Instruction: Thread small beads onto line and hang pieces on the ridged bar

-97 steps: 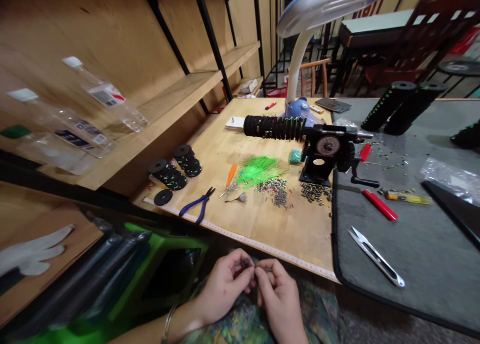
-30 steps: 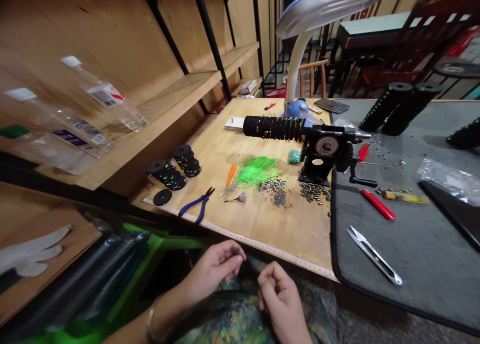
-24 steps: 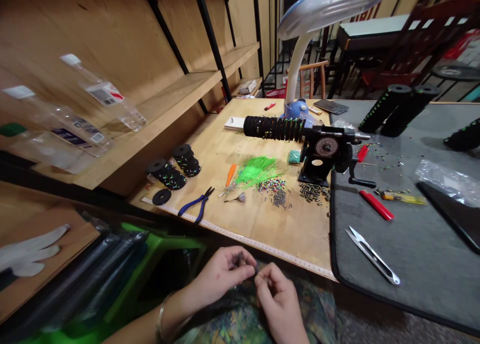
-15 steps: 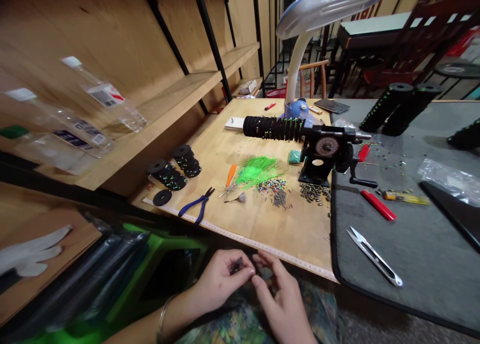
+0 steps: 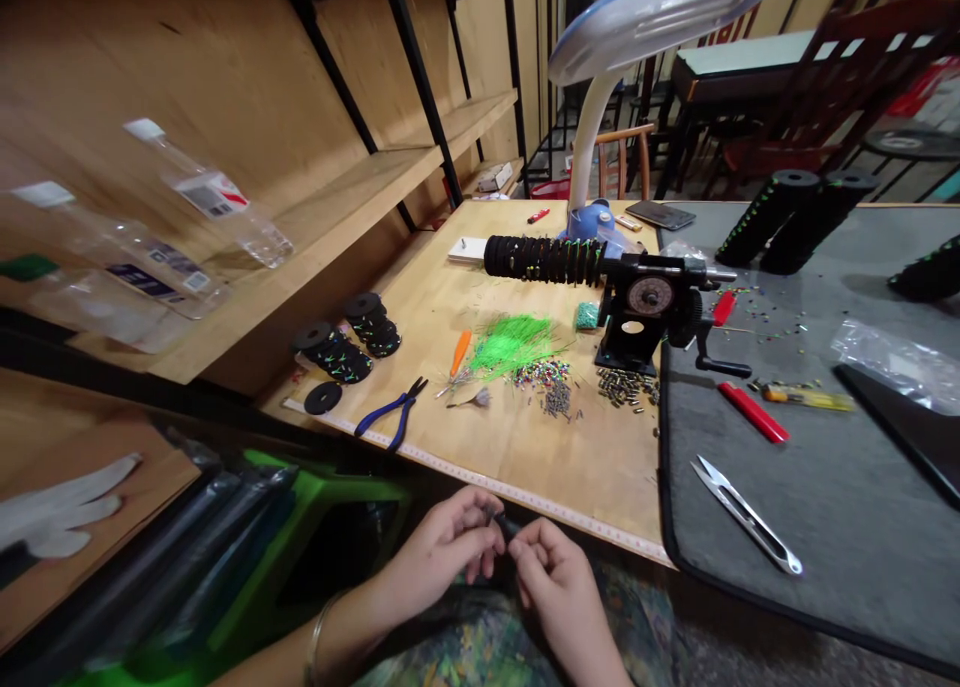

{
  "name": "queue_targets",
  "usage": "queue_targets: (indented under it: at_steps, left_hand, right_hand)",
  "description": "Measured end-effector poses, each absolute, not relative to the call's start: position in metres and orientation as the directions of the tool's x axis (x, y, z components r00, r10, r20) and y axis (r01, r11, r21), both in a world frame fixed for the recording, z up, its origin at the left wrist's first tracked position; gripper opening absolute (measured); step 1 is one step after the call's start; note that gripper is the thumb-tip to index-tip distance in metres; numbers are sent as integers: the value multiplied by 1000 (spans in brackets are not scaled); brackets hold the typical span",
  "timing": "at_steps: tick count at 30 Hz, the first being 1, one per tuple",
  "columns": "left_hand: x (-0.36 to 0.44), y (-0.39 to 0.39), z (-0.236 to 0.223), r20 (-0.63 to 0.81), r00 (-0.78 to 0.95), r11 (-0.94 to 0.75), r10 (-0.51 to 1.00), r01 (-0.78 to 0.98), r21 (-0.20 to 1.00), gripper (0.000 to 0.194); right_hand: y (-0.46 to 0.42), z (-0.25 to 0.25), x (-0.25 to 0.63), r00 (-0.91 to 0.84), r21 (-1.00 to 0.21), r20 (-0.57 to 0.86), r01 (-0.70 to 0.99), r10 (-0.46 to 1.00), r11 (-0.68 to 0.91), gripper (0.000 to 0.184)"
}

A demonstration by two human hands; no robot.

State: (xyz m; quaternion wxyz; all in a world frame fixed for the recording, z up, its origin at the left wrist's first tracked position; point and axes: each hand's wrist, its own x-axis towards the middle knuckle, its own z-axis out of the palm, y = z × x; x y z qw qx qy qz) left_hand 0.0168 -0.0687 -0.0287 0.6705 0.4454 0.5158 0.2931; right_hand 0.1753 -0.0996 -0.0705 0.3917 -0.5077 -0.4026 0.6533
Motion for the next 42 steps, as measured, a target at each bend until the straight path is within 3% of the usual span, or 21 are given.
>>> queue_targets:
  at_steps: [3,11,28,36,42]
  left_hand:
    - [17,-68,-33,-464,323,492,825,-5,871,25]
    - [23,-72,-41,-492,312,517,813,3,856,33]
    - [30,-74,-36,-505,267,484,821,145,863,28]
    - [34,-77,-33,-390,215,363,895,157,919,20]
    - [31,-78,-31,-290,240,194,927,354,915,14]
  right_hand:
    - [-101,-76,174,-112,-907,-376,-161,920,-390,47]
    - [-102,-76,175,-23,-890,-393,-243,919,-387,47]
    - [-102,-66,169,41,-912,-365,-217,930,-348,48]
    - [-101,-62,166,23,-937,-340,-98,940,-336,47]
    - [-102,-60,167,25,-957,-289,-15,957,-288,44]
